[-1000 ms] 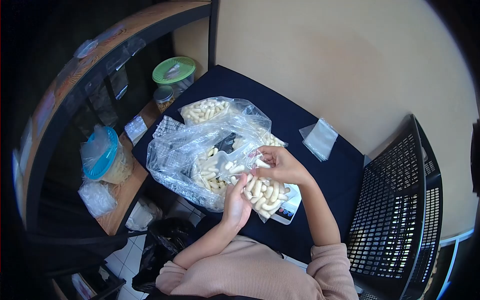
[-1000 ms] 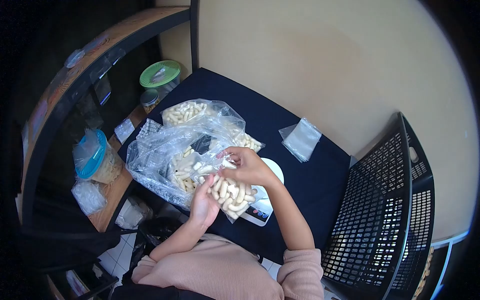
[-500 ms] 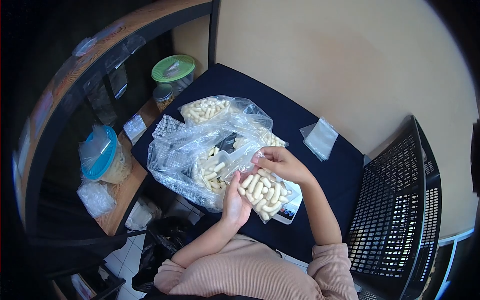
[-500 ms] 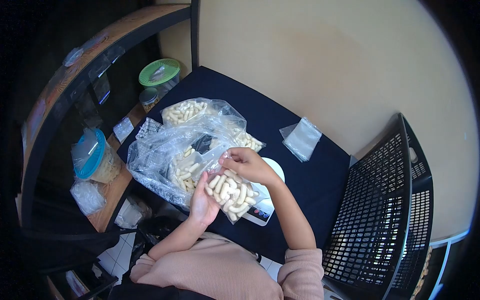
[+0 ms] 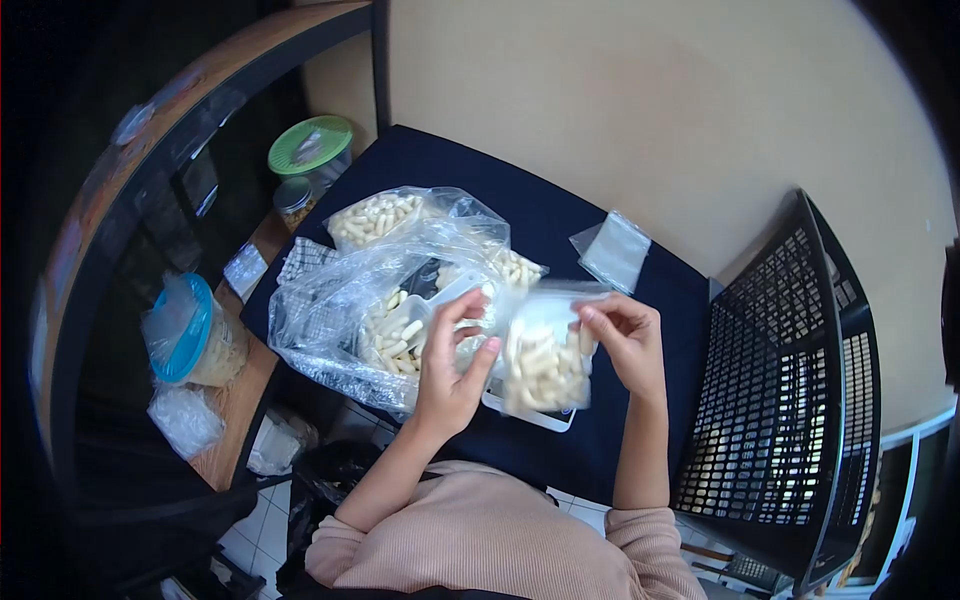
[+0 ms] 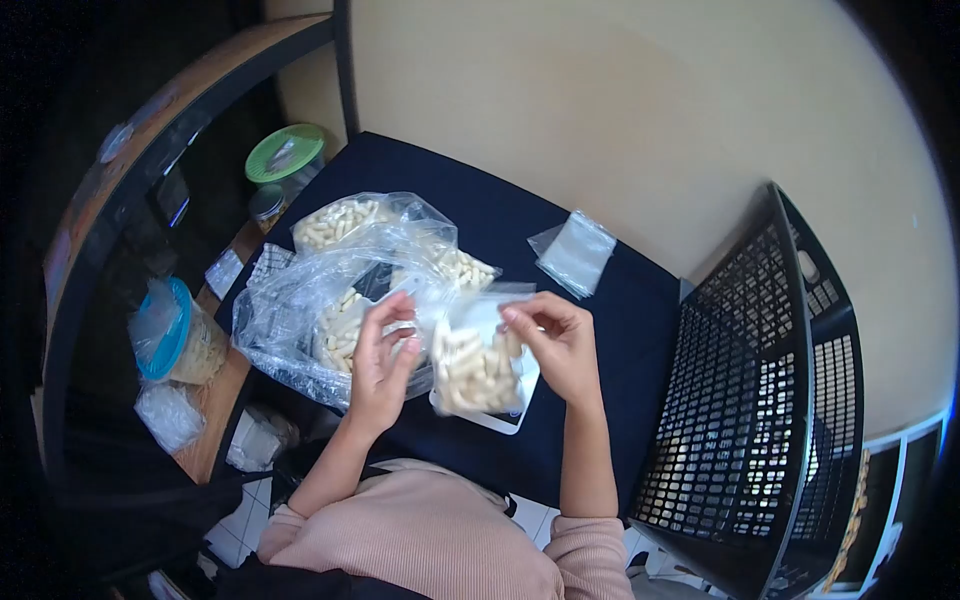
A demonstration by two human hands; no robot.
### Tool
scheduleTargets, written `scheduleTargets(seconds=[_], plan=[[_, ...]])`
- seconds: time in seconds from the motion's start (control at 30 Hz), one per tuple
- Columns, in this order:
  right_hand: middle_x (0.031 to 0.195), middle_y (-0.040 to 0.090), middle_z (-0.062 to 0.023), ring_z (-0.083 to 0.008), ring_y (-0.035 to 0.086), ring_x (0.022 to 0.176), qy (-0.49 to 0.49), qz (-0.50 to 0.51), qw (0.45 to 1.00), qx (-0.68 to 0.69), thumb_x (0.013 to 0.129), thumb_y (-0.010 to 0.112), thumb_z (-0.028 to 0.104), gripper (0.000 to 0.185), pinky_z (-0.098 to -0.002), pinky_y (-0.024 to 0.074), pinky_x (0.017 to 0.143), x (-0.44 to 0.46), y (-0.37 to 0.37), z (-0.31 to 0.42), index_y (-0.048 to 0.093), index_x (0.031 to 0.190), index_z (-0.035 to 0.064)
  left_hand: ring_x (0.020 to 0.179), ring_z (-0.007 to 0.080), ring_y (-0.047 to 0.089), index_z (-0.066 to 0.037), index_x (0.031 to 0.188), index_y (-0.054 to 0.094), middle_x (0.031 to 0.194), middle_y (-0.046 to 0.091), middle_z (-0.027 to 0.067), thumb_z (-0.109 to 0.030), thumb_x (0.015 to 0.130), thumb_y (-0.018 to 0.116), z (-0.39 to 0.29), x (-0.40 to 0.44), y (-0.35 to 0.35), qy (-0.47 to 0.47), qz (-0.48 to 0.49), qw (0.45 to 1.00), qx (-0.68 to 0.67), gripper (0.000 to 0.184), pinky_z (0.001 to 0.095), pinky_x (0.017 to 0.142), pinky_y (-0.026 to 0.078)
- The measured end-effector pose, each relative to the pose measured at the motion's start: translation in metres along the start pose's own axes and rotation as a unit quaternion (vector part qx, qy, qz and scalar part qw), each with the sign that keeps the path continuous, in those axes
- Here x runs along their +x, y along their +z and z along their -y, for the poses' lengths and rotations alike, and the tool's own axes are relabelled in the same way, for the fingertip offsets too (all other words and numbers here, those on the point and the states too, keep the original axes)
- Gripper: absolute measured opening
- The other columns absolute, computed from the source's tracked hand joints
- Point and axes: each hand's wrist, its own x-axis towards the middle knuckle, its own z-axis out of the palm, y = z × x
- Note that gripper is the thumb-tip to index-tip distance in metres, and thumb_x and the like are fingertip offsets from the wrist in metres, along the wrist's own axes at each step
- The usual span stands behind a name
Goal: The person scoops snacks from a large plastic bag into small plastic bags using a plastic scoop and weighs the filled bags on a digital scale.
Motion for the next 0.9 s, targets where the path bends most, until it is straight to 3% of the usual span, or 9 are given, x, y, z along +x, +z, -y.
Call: scheduleTargets(seconds=[0.1,0.23,0.3,0.37,0.43,0.47,0.6,0.7,0.9], plan=[[0.079,0.061,-0.0040,-0.0087,0.058,0.070,0.056,-0.176,0.982,0.042,0.081,0.061,0.010,0.012,-0.0198,0.0480,0.055,-0.003,-0.013,-0.020,0.061,0.083,-0.0017,0.102,0.0172,0.044,0.000,0.121,0.036,0.117,0.042,0.0106,-0.015,0.083,0.051,-0.002,-0.003,-0.007,0.040,0.003,0.997,-0.059,0.043,0.0287,0.085,0.037],[0.079,0.060,-0.0018,-0.0067,0.057,0.068,0.108,-0.277,0.950,0.101,0.082,0.060,0.014,0.012,-0.0190,0.0474,0.054,-0.012,-0.042,-0.091,0.061,0.084,0.0022,0.095,0.0144,0.044,0.000,0.114,0.037,0.117,0.039,0.0141,-0.014,0.082,0.050,0.003,-0.013,-0.018,0.124,0.000,0.989,-0.077,0.037,0.0284,0.080,0.036],[0.078,0.060,-0.0012,-0.0057,0.056,0.066,0.123,-0.300,0.939,0.119,0.083,0.059,0.015,0.012,-0.0179,0.0466,0.053,-0.017,-0.047,-0.104,0.060,0.086,0.0036,0.080,0.0137,0.048,0.001,0.100,0.046,0.100,0.049,0.0141,-0.011,0.080,0.052,0.006,-0.024,-0.019,0.150,-0.036,0.982,-0.108,0.024,0.0271,0.070,0.039],[0.077,0.059,-0.0011,-0.0059,0.054,0.065,0.125,-0.332,0.927,0.121,0.081,0.061,0.014,0.012,-0.0207,0.0472,0.054,-0.018,-0.046,-0.107,0.061,0.084,0.0026,0.064,0.0139,0.049,0.001,0.086,0.053,0.077,0.055,0.0083,-0.009,0.078,0.055,0.018,-0.037,-0.029,0.129,0.205,0.966,-0.095,0.013,0.0253,0.060,0.040],[0.074,0.059,-0.0010,-0.0060,0.054,0.063,0.126,-0.333,0.924,0.142,0.081,0.061,0.013,0.011,-0.0189,0.0440,0.052,-0.020,-0.049,-0.114,0.061,0.083,0.0021,0.054,0.0149,0.049,0.001,0.074,0.055,0.061,0.053,0.0034,-0.007,0.076,0.057,-0.004,-0.034,-0.013,-0.032,0.360,0.932,0.007,0.008,0.0250,0.053,0.040],[0.073,0.058,-0.0010,-0.0061,0.053,0.061,0.130,-0.320,0.930,0.122,0.081,0.061,0.013,0.011,-0.0181,0.0420,0.052,-0.020,-0.050,-0.118,0.061,0.083,0.0019,0.066,0.0160,0.053,0.000,0.087,0.055,0.075,0.056,0.0066,-0.013,0.080,0.055,-0.002,-0.033,-0.012,-0.106,0.434,0.893,0.049,0.014,0.0255,0.061,0.043],[0.071,0.058,0.0004,-0.0047,0.048,0.063,0.126,-0.308,0.942,0.030,0.081,0.060,0.015,0.015,-0.0190,0.0364,0.058,-0.016,-0.039,-0.119,0.062,0.081,-0.0006,0.091,0.0174,0.049,-0.002,0.110,0.045,0.106,0.049,0.0115,-0.024,0.085,0.048,0.042,-0.039,-0.011,-0.111,0.289,0.950,0.043,0.033,0.0279,0.076,0.043],[0.072,0.057,0.0008,-0.0045,0.047,0.065,0.127,-0.293,0.947,0.037,0.081,0.060,0.016,0.017,-0.0191,0.0357,0.058,-0.012,-0.040,-0.132,0.062,0.083,-0.0010,0.090,0.0167,0.048,-0.002,0.109,0.044,0.103,0.049,0.0099,-0.028,0.088,0.044,0.059,-0.027,-0.015,-0.163,0.173,0.971,-0.021,0.034,0.0280,0.077,0.041],[0.076,0.057,0.0006,-0.0051,0.047,0.069,0.156,-0.266,0.951,0.040,0.083,0.059,0.020,0.020,-0.0194,0.0358,0.062,-0.014,-0.039,-0.130,0.061,0.085,-0.0003,0.085,0.0175,0.047,0.000,0.104,0.044,0.094,0.049,0.0108,-0.028,0.088,0.044,0.083,0.001,-0.019,-0.106,0.154,0.980,0.061,0.033,0.0281,0.077,0.038]])
